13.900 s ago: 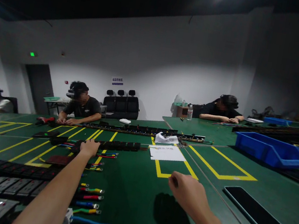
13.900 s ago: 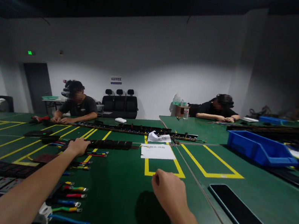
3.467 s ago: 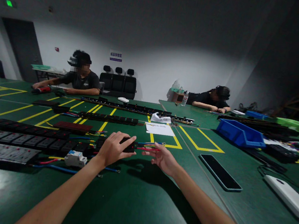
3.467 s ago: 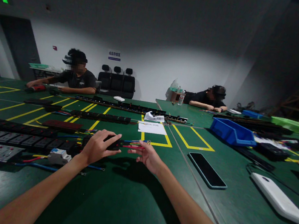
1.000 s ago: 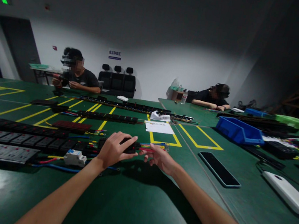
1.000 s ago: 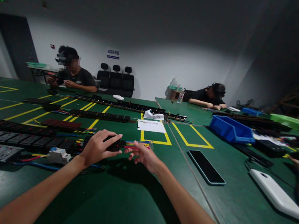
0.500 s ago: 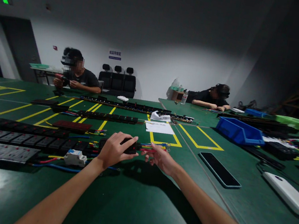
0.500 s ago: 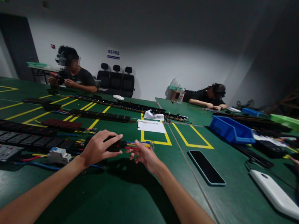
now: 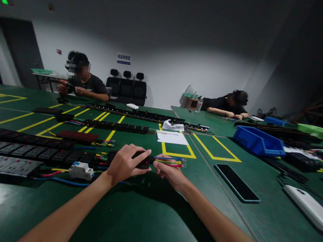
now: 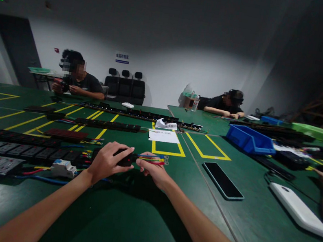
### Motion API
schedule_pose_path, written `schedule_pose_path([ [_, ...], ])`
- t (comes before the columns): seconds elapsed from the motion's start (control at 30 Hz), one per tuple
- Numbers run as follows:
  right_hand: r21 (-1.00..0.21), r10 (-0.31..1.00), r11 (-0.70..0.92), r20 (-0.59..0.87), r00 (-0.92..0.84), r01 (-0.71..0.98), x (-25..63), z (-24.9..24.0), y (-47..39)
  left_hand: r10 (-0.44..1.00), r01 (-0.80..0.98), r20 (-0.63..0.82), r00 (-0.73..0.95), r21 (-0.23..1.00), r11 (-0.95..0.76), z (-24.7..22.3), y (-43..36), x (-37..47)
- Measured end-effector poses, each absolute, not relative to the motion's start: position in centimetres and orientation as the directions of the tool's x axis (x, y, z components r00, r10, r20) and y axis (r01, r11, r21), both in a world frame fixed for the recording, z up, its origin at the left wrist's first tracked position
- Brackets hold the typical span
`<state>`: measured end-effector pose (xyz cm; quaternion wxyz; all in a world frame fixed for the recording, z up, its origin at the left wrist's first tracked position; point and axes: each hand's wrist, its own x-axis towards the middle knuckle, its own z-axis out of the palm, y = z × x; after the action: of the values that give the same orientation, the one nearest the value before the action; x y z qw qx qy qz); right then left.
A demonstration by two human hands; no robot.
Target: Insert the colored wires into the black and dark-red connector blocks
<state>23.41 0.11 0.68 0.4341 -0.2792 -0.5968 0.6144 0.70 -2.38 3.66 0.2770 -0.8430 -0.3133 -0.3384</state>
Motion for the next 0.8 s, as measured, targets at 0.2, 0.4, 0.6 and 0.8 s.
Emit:
schedule_pose_path([
  [0.2, -0.979, 0.937, 0.157, 0.190, -0.294, -0.130, 22.4, 0.9, -0.6, 0.322, 0.720, 0.754, 0.573, -0.275, -0.638, 3.7, -2.7, 1.3],
  [0.4, -0.983, 0.962, 0.176, 0.182, -0.205, -0.050, 22.2, 0.6, -0.6, 0.304, 0.721, 0.763, 0.570, -0.287, -0.631, 3.8, -3.0, 1.5],
  [0.6, -0.982, 0.963, 0.130, 0.157, -0.217, -0.134, 22.1, -0.1, -0.3, 0.292, 0.721, 0.758, 0.584, -0.318, -0.616, 4.0, -3.3, 1.6],
  [0.8, -0.972, 0.964, 0.036, 0.095, -0.248, -0.230, 21.8, 0.9, -0.6, 0.311, 0.721, 0.753, 0.581, -0.298, -0.626, 4.0, -3.3, 1.6],
])
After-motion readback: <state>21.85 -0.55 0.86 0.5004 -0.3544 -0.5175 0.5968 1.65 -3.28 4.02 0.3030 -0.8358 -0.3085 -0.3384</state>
